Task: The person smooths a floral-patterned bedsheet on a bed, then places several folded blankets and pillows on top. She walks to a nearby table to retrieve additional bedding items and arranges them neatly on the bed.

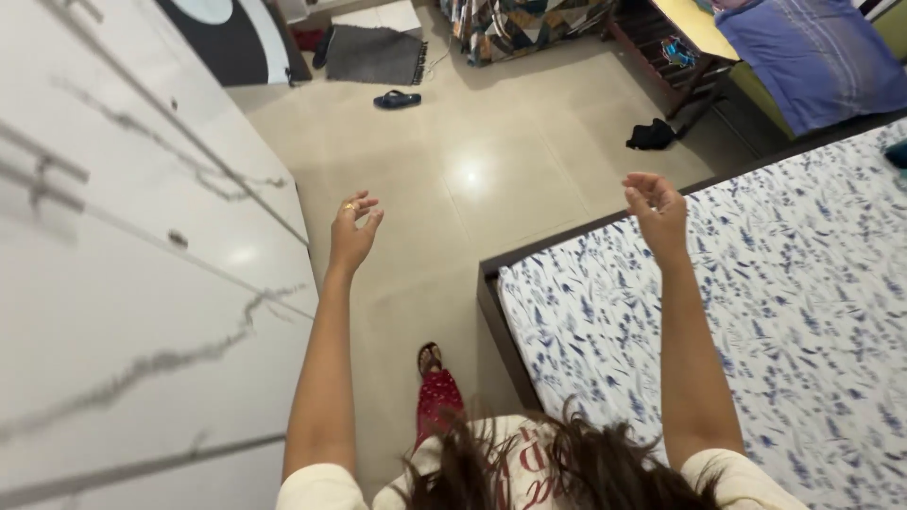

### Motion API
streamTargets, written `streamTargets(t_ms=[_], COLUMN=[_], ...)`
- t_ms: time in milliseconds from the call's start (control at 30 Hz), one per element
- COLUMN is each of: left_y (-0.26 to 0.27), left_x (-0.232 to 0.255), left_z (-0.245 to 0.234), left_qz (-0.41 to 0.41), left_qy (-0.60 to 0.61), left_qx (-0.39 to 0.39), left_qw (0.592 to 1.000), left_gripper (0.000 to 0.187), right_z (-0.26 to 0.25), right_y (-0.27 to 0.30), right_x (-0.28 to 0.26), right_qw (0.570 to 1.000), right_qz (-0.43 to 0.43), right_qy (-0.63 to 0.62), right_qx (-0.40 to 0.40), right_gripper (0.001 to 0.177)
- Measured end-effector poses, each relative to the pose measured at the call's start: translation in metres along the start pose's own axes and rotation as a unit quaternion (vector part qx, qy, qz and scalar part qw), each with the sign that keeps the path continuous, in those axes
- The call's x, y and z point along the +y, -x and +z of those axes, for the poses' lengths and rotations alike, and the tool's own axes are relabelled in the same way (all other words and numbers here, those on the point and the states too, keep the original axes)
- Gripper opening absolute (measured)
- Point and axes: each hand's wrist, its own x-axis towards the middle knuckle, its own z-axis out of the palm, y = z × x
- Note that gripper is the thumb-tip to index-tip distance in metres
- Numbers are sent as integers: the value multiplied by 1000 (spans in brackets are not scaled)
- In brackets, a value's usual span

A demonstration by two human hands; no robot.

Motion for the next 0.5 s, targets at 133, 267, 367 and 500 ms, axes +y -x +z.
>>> streamTargets(t_ms=[133, 267, 367, 500], left_y=[-123, -246, -328, -421], left_x=[-45, -55, -45, -28], left_z=[19, 49, 92, 189], left_qz=[29, 4, 11, 17], left_qy=[7, 49, 77, 71], left_qx=[-47, -108, -159, -253], left_qw=[998, 993, 984, 965], left_gripper=[25, 38, 47, 52], right_z=[27, 28, 18, -7], right_y=[-60, -107, -128, -148], right_x=[21, 50, 82, 145], right_qw=[995, 981, 966, 926], right_qz=[51, 109, 136, 200], right_qy=[35, 38, 59, 55], right_qx=[76, 157, 212, 314], right_gripper=[20, 20, 19, 19])
